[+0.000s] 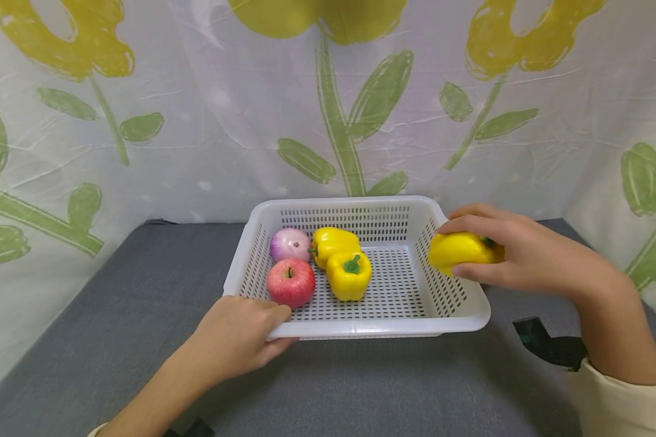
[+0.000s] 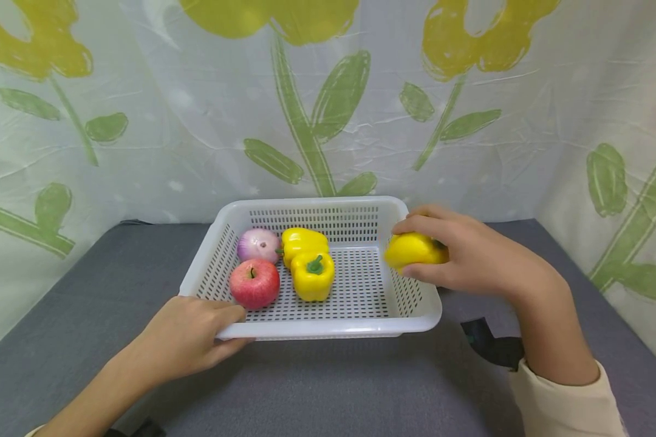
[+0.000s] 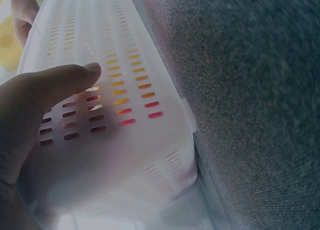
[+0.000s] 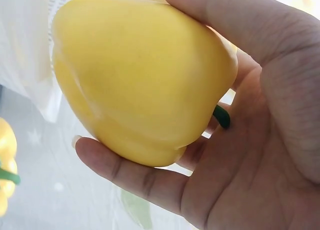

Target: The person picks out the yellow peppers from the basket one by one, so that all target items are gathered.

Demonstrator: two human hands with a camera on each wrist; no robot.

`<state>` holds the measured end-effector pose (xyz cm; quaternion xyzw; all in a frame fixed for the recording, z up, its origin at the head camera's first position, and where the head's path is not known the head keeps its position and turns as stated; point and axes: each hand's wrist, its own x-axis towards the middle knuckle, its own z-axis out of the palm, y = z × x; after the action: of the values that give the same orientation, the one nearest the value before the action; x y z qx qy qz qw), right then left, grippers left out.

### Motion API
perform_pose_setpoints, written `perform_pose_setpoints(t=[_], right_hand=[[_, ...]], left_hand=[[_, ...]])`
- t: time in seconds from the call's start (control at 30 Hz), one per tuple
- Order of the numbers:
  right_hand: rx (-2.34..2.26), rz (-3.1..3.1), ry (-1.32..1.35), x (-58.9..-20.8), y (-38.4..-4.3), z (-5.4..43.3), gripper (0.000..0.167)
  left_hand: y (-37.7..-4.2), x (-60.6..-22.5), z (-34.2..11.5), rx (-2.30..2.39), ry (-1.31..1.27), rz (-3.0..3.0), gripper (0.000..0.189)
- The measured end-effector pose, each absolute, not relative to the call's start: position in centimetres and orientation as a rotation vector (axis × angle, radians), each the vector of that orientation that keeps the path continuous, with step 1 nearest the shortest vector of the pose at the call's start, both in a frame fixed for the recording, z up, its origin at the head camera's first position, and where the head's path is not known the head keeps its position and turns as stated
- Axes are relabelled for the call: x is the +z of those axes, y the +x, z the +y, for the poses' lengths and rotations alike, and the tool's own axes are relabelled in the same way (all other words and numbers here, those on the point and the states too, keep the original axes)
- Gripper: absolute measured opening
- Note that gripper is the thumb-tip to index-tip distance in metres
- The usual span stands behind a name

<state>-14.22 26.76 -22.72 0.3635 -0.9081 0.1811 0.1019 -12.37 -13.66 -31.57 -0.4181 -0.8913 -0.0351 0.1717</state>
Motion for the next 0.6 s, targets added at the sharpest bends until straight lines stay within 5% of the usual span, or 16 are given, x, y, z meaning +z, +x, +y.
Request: perform_pose_setpoints(t=[0.6], right_hand=[[0.552, -2.632, 0.838, -22.2, -14.0, 30.5, 0.058]], left_hand=[[-12.4, -31.7, -13.7, -0.101, -1.185, -2.483, 0.039]])
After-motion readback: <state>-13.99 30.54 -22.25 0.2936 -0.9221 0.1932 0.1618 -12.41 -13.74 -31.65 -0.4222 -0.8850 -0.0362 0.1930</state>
